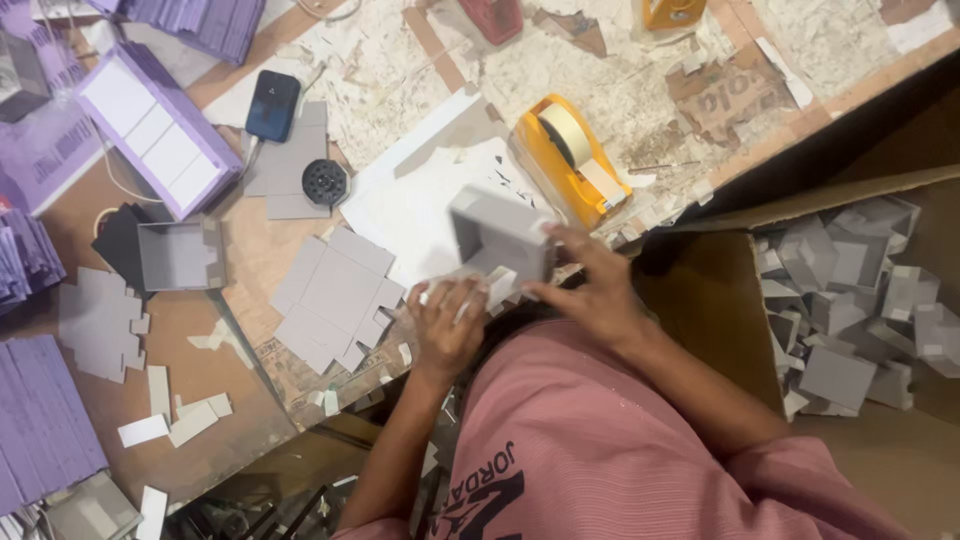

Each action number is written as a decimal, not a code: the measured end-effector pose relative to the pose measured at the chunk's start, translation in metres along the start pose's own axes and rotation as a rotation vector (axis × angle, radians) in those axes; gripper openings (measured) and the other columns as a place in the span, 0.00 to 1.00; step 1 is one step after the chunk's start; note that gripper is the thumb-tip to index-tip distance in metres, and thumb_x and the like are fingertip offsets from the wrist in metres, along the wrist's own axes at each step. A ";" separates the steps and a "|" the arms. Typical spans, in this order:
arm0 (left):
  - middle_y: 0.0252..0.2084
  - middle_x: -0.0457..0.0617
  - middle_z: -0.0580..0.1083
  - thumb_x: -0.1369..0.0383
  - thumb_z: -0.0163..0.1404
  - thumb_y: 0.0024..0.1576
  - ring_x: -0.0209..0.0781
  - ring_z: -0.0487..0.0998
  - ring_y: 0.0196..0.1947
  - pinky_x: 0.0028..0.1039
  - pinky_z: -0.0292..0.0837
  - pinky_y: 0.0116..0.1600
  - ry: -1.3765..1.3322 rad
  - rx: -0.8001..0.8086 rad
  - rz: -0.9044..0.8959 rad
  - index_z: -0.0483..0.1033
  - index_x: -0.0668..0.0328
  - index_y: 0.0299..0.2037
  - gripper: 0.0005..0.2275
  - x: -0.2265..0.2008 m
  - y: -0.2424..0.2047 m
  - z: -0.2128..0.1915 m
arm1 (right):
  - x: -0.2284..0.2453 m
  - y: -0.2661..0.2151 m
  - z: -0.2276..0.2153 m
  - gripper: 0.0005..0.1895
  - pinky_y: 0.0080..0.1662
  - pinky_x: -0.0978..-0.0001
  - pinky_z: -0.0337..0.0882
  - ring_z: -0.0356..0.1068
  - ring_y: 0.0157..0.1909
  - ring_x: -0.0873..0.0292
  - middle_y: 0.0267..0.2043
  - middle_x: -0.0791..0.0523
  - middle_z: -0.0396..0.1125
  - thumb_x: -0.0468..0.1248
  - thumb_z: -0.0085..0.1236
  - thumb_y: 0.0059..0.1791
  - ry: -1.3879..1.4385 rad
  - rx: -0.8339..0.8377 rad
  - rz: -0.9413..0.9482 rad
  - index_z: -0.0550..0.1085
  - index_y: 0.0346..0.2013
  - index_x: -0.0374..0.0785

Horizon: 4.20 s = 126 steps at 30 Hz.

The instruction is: The person assembles small gray cardboard boxes by folding the flaps and securing them with clear adhesive tape from a yellow dispenser. The person repeatedly picks up flat pieces, folds them into box shapes, and tapes the edges to complete the assembly.

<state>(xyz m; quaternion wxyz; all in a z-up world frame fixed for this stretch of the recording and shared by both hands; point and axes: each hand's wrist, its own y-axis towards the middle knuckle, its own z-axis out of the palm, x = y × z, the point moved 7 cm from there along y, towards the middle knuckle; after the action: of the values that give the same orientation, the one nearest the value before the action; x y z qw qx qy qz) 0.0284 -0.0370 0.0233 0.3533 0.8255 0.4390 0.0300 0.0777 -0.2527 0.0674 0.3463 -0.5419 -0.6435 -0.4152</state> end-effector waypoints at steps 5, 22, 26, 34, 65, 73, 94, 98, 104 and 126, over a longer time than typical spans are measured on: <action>0.38 0.52 0.75 0.71 0.59 0.57 0.52 0.74 0.42 0.44 0.63 0.57 0.190 0.205 -0.413 0.79 0.60 0.40 0.04 0.065 -0.019 -0.016 | -0.068 -0.051 -0.068 0.35 0.54 0.64 0.80 0.73 0.56 0.58 0.55 0.55 0.69 0.33 0.74 0.42 0.171 -0.318 0.309 0.68 0.61 0.32; 0.55 0.58 0.69 0.69 0.57 0.54 0.52 0.70 0.48 0.40 0.68 0.52 0.389 0.721 -0.318 0.73 0.67 0.58 0.21 0.115 -0.038 -0.019 | -0.293 -0.273 -0.311 0.23 0.48 0.58 0.79 0.73 0.55 0.56 0.59 0.53 0.69 0.44 0.58 0.59 0.232 -0.963 0.834 0.61 0.62 0.36; 0.51 0.59 0.74 0.73 0.56 0.52 0.50 0.76 0.46 0.36 0.75 0.47 0.474 0.595 -0.276 0.74 0.72 0.55 0.20 0.118 -0.031 -0.029 | -0.283 -0.232 -0.290 0.23 0.54 0.57 0.78 0.75 0.56 0.52 0.59 0.49 0.69 0.38 0.63 0.60 -0.033 -0.923 0.713 0.60 0.60 0.32; 0.40 0.63 0.78 0.79 0.59 0.63 0.46 0.81 0.34 0.29 0.76 0.35 0.728 -0.112 0.024 0.75 0.75 0.47 0.07 0.052 0.020 -0.109 | -0.083 -0.064 -0.122 0.09 0.57 0.52 0.72 0.69 0.55 0.48 0.51 0.45 0.70 0.30 0.56 0.65 -0.451 -0.401 -0.094 0.68 0.54 0.25; 0.54 0.57 0.78 0.74 0.50 0.65 0.53 0.79 0.56 0.39 0.75 0.61 -0.601 0.209 -0.702 0.73 0.67 0.60 0.13 0.115 0.029 -0.012 | -0.047 0.058 0.098 0.31 0.68 0.60 0.58 0.56 0.71 0.54 0.67 0.49 0.58 0.24 0.43 0.55 0.468 0.450 0.087 0.49 0.71 0.43; 0.57 0.56 0.73 0.88 0.38 0.47 0.53 0.73 0.64 0.41 0.65 0.73 -0.589 -0.127 -0.630 0.74 0.60 0.52 0.24 0.123 0.025 0.026 | -0.083 0.076 0.154 0.35 0.71 0.54 0.61 0.61 0.69 0.48 0.65 0.45 0.59 0.12 0.34 0.39 0.438 0.309 -0.387 0.50 0.55 0.44; 0.55 0.53 0.74 0.55 0.51 0.63 0.47 0.76 0.49 0.45 0.63 0.55 0.115 0.665 -0.094 0.63 0.58 0.71 0.28 0.059 0.076 0.008 | -0.092 0.046 0.165 0.41 0.64 0.55 0.65 0.64 0.61 0.40 0.58 0.44 0.61 0.15 0.48 0.34 0.343 0.347 -0.373 0.56 0.62 0.34; 0.55 0.52 0.74 0.55 0.51 0.63 0.45 0.76 0.48 0.44 0.64 0.53 0.131 0.635 -0.069 0.63 0.58 0.71 0.28 0.059 0.076 0.008 | -0.090 0.049 0.165 0.36 0.64 0.57 0.66 0.65 0.61 0.42 0.57 0.46 0.62 0.15 0.50 0.39 0.355 0.375 -0.289 0.59 0.61 0.35; 0.54 0.51 0.75 0.55 0.51 0.64 0.46 0.75 0.46 0.42 0.64 0.52 0.117 0.662 -0.095 0.65 0.57 0.70 0.26 0.061 0.071 0.009 | -0.071 0.054 0.152 0.36 0.65 0.54 0.64 0.61 0.64 0.39 0.59 0.43 0.60 0.19 0.55 0.40 0.240 0.384 -0.257 0.60 0.62 0.32; 0.51 0.51 0.75 0.55 0.48 0.65 0.43 0.74 0.42 0.35 0.64 0.46 0.093 0.715 -0.195 0.68 0.58 0.67 0.23 0.061 0.067 0.019 | -0.172 0.046 -0.042 0.17 0.35 0.71 0.72 0.72 0.35 0.59 0.36 0.52 0.72 0.40 0.60 0.54 0.313 0.168 0.661 0.75 0.46 0.25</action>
<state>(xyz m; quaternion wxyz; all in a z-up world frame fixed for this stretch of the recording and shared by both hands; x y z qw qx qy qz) 0.1201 -0.0264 0.0346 0.0234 0.8489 0.5139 -0.1215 0.1530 -0.3586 -0.0618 0.5991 -0.6201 -0.4049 -0.3044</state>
